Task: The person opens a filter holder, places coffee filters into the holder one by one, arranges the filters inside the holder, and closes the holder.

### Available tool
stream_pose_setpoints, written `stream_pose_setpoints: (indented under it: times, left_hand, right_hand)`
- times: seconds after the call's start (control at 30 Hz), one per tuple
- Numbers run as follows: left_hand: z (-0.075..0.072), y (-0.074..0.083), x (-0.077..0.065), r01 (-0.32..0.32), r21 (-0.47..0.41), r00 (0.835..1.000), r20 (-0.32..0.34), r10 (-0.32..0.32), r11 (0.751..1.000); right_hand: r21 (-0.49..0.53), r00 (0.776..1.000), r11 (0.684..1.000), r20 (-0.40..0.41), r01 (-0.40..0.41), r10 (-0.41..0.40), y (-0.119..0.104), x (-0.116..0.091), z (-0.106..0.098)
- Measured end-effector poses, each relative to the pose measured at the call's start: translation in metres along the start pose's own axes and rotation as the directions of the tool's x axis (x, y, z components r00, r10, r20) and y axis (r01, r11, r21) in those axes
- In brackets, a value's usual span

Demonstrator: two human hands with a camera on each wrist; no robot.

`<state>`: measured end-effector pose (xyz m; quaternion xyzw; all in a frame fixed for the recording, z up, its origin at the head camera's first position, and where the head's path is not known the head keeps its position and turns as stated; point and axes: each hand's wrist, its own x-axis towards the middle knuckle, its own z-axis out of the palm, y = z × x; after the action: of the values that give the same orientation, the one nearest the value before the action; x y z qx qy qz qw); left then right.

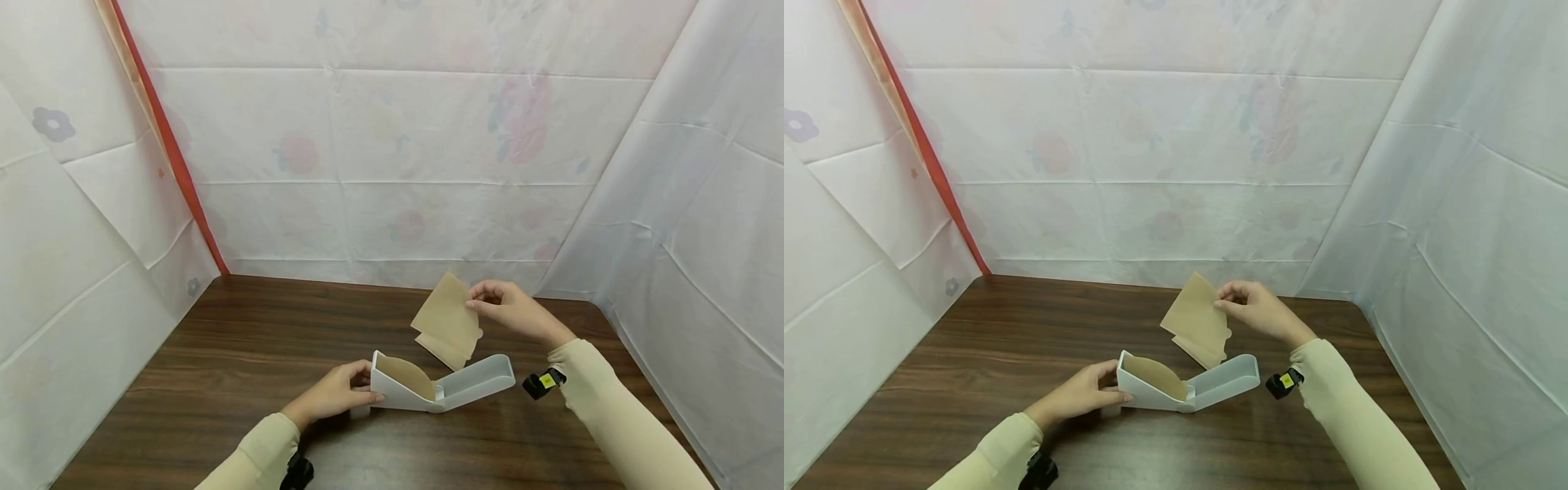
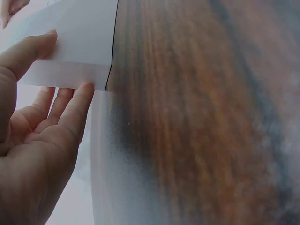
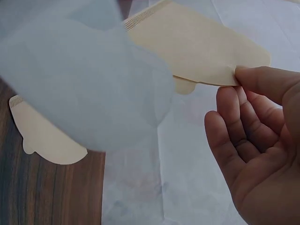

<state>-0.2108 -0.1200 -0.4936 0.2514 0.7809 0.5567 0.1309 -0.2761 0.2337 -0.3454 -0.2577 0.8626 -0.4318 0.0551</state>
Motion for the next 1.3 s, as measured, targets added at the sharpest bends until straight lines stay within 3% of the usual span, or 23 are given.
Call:
stream_pose_setpoints:
  times: [0.6,1.3]
  left_hand:
    - [-0.001,0.001,-0.003,0.005,0.01,1.0,-0.004,-0.005,1.0]
    - [-0.002,0.003,-0.004,0.021,-0.034,1.0,0.003,-0.021,0.999]
  right_hand:
    - [-0.013,0.997,0.998,0.042,0.065,-0.065,-0.015,-0.007,0.009]
    - [-0.065,0.991,0.994,0.109,0.091,-0.083,-0.025,-0.01,0.024]
